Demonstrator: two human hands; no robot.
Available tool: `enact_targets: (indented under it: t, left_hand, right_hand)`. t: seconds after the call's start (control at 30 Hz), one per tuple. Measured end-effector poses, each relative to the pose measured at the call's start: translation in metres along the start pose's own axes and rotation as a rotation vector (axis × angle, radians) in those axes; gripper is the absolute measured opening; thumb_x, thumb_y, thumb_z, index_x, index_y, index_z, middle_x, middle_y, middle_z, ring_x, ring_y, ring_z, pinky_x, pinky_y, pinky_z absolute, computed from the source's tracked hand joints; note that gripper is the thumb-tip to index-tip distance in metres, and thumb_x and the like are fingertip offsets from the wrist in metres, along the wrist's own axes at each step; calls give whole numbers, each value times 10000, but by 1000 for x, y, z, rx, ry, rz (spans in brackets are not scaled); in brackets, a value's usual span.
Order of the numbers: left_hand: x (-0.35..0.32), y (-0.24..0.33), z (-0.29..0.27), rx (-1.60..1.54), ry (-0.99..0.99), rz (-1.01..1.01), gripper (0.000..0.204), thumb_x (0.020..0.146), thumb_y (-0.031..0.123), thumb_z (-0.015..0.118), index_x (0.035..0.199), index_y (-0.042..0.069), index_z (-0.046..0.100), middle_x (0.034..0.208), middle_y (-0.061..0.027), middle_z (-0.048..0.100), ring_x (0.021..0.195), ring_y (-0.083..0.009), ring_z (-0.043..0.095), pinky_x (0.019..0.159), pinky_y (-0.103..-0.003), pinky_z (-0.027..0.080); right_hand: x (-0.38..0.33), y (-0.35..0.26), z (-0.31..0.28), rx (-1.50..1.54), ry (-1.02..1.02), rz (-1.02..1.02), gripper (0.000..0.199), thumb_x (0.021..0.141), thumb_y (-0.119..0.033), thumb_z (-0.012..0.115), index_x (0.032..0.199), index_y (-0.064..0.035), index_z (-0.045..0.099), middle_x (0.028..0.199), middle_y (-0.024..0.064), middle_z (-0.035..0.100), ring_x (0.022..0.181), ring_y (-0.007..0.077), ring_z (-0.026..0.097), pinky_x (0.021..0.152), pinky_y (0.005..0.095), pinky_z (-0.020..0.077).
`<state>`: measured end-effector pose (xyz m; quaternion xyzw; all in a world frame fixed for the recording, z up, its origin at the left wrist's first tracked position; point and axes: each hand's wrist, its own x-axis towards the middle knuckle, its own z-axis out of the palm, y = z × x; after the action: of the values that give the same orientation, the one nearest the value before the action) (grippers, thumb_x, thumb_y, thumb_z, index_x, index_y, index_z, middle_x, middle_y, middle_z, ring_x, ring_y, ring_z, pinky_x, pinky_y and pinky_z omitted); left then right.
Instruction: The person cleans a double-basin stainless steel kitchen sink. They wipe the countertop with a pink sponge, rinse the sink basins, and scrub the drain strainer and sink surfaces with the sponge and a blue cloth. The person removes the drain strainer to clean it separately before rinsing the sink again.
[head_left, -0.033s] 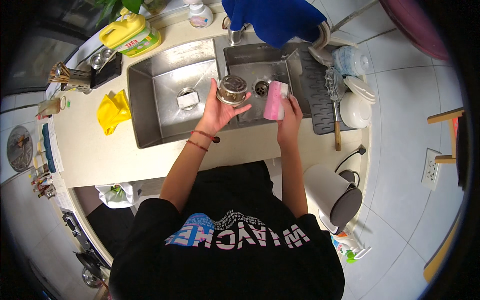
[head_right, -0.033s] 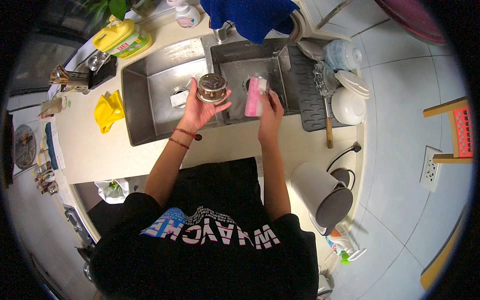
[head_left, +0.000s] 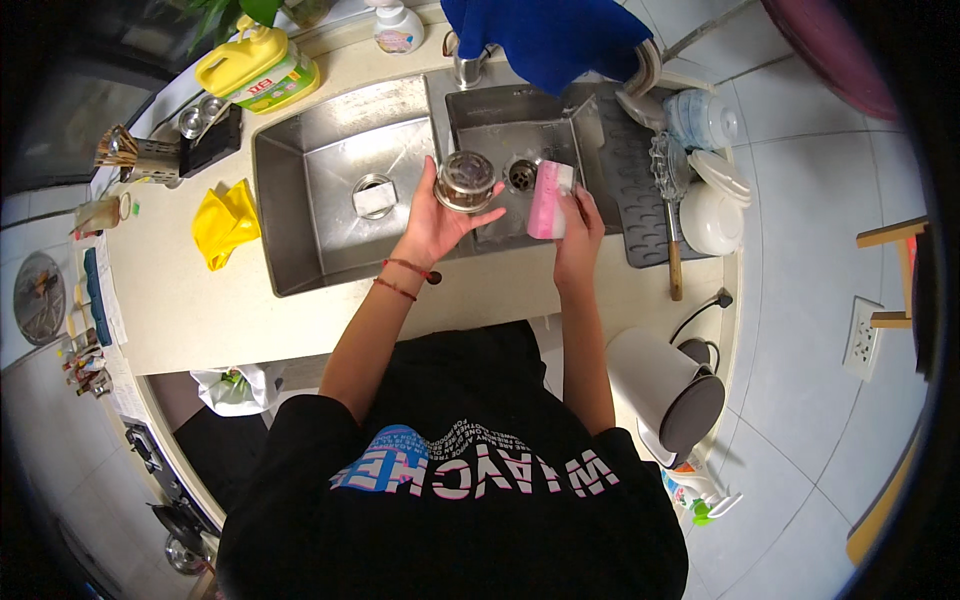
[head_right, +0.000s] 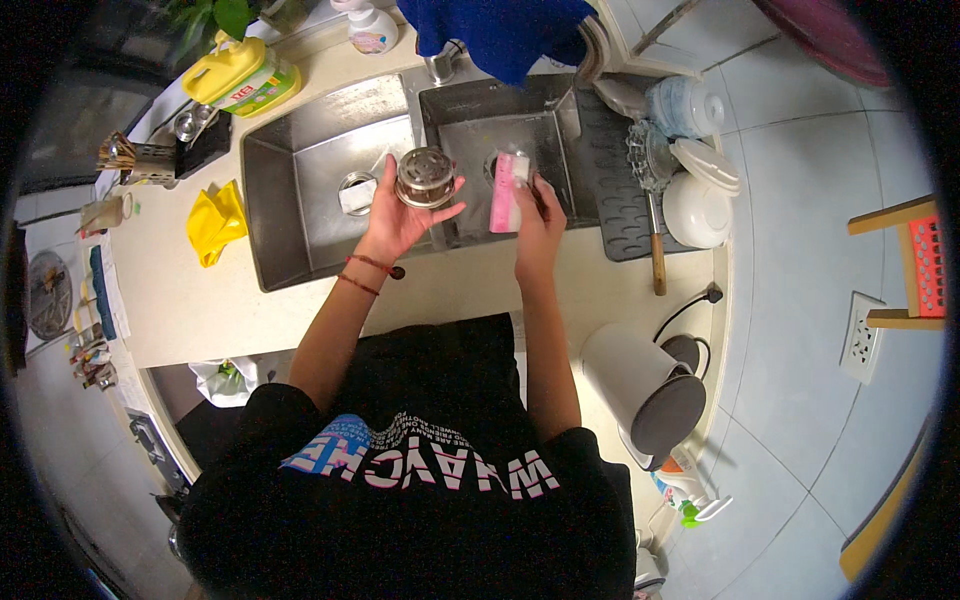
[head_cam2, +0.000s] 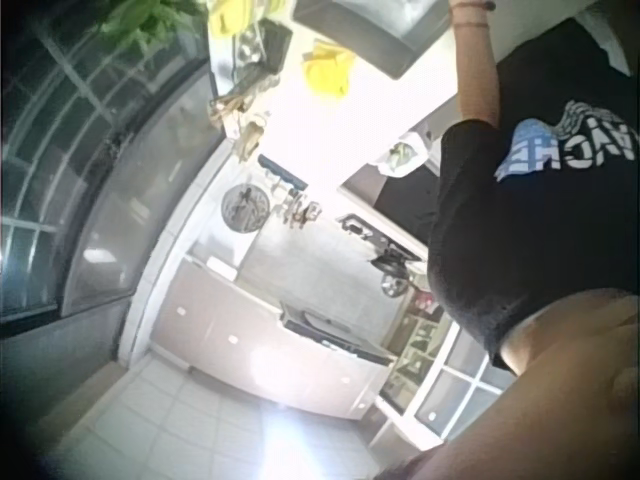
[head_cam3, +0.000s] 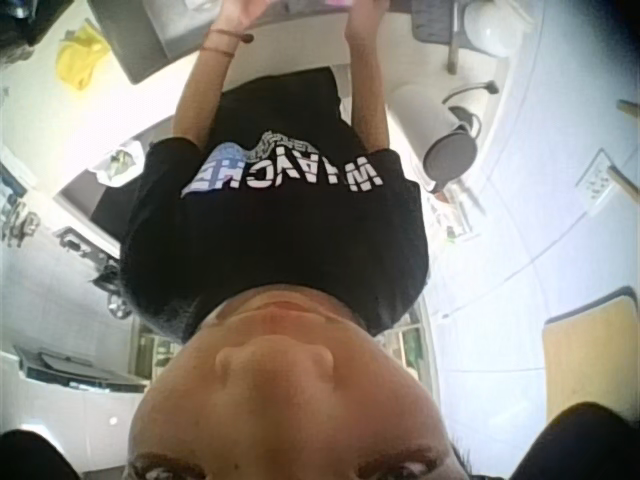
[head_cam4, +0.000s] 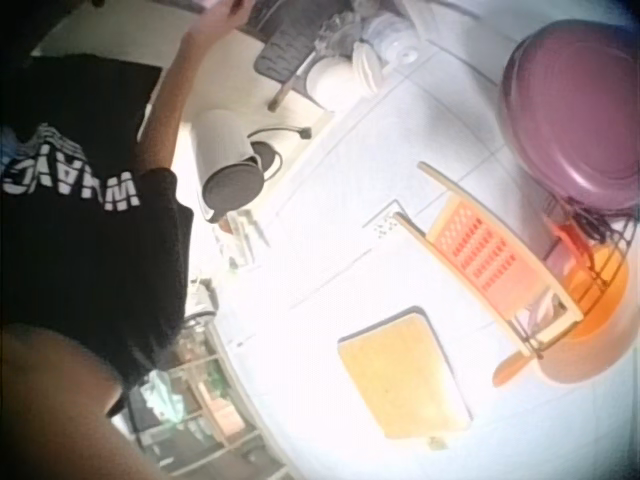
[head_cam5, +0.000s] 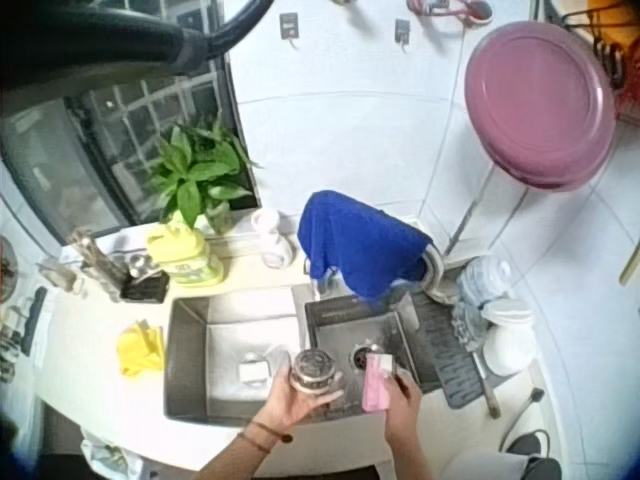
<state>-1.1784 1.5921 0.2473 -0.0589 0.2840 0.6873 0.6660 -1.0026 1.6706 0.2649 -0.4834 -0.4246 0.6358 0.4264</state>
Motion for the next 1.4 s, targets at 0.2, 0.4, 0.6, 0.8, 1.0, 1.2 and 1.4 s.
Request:
enact_targets:
  t: [0.2, 0.4, 0.6, 0.8, 1.0, 1.2, 1.4]
  left_hand:
    - [25, -12, -7, -42, 7, -58, 611, 992, 544, 238, 1322, 94, 486, 1259, -173, 571, 1149, -340, 561, 944, -513, 468]
    - [48, -28, -16, 64, -87, 30, 500, 985, 404, 290, 1237, 51, 537, 1182, -134, 613, 1050, -279, 611, 933, -428, 496]
    - [50, -26, -19, 45, -27, -74, 477, 969, 410, 334, 1210, 62, 555, 1137, -113, 636, 1030, -273, 618, 913, -426, 500]
    - [43, -19, -1, 86, 131, -62, 439, 943, 376, 394, 1173, 50, 574, 1104, -147, 643, 1020, -294, 617, 914, -441, 504]
    - [43, -16, 0, 153, 86, -59, 443, 946, 380, 365, 1130, 51, 598, 1082, -133, 656, 998, -267, 634, 866, -427, 524]
    - [53, -14, -8, 150, -20, 21, 440, 949, 373, 366, 1129, 33, 580, 1078, -145, 655, 977, -265, 644, 864, -403, 532]
    - [51, -10, -3, 146, -4, -8, 434, 953, 375, 361, 1119, 38, 579, 1045, -132, 661, 952, -262, 648, 855, -395, 533]
  right_hand:
    - [6, 0, 5, -323, -54, -438, 274, 824, -74, 691, 1093, -33, 664, 1051, 113, 584, 928, 210, 596, 810, 302, 481]
    - [8, -15, 24, -893, -341, -1120, 310, 755, -160, 736, 1063, -143, 704, 999, 130, 555, 878, 284, 589, 727, 358, 509]
    - [20, 1, 20, -826, -377, -1054, 326, 750, -166, 739, 1074, -189, 709, 959, 120, 538, 833, 287, 576, 678, 370, 504]
    - [28, 12, 16, -851, -174, -967, 297, 758, -179, 740, 1053, -192, 707, 981, 119, 537, 836, 296, 590, 686, 402, 522]
    - [25, 19, 11, -889, -228, -1003, 338, 727, -88, 750, 1057, -132, 696, 966, 120, 533, 804, 259, 582, 676, 328, 521]
    - [7, 8, 18, -840, -287, -1082, 309, 717, -53, 744, 1017, -103, 689, 968, 110, 524, 777, 250, 575, 628, 334, 500]
    - [-2, 16, 14, -810, -339, -1035, 289, 707, -97, 739, 991, -137, 703, 909, 71, 534, 785, 240, 593, 614, 339, 515]
